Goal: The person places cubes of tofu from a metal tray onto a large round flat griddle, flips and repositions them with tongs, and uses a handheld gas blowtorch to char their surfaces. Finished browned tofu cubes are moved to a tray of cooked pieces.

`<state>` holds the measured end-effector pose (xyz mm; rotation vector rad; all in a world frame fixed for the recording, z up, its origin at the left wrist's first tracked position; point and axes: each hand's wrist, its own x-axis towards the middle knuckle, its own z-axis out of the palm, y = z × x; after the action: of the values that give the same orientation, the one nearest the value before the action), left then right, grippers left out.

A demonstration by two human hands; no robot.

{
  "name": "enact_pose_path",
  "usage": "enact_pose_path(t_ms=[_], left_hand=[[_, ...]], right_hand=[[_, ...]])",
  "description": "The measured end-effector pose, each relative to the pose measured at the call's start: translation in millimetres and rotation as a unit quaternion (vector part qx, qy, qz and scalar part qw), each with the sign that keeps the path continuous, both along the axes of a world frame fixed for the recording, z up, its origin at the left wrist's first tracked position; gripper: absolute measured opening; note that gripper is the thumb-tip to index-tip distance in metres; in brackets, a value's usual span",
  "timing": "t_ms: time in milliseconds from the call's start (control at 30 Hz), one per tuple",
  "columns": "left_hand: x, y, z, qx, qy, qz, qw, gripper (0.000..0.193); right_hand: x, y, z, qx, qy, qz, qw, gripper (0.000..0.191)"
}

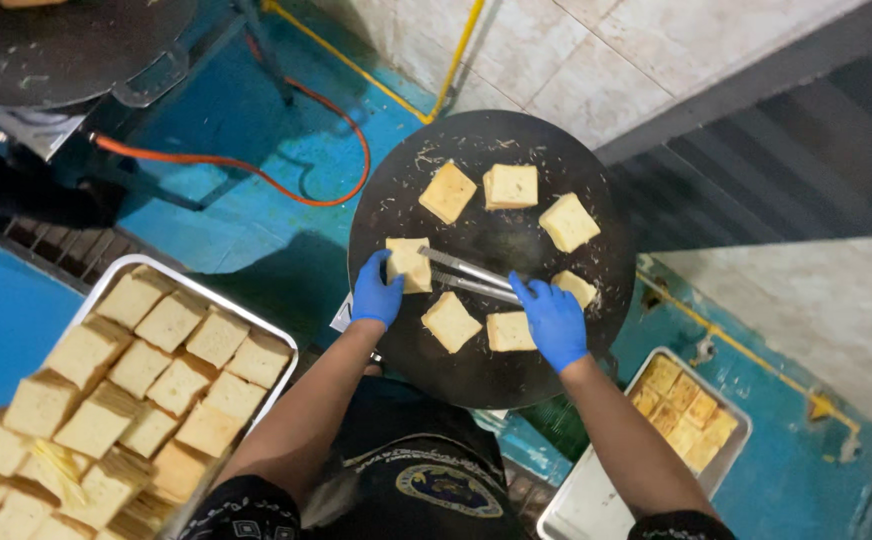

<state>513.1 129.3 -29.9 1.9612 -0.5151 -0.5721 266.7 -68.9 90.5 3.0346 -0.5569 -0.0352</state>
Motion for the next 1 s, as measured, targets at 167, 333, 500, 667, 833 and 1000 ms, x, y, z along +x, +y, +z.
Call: enact_pose_path(t_ms=[167,333,500,667,833,1000], left_hand=[[2,1,16,0.082,-0.048,-0.053,0.994,0.063],[3,8,44,0.169,-0.225,-0.204,0.938,0.077],[15,2,43,0.181,-0.344,-0.34,0.856,0.092],[31,-2,29,0.18,-0.407,-0.364,0.818,0.089],[32,-1,21,0.184,-0.386,-0.368,0.826,0.087],[31,2,20,0.172,-0.42,-0.382,0.805,0.087]], right_hand=[[-2,10,20,-0.063,0.038,-0.05,0.996,0.068],[-41,29,58,0.02,0.039,-0.243,0.969,0.06],[-115,103,58,0.081,-0.199,-0.4,0.891,0.065],[-193,226,-7,0.157,-0.349,-0.601,0.702,0.065],[-233,341,-66,0.226,-0.495,-0.695,0.47,0.046],[-264,385,-85,0.175,-0.293,-0.822,0.457,0.054]])
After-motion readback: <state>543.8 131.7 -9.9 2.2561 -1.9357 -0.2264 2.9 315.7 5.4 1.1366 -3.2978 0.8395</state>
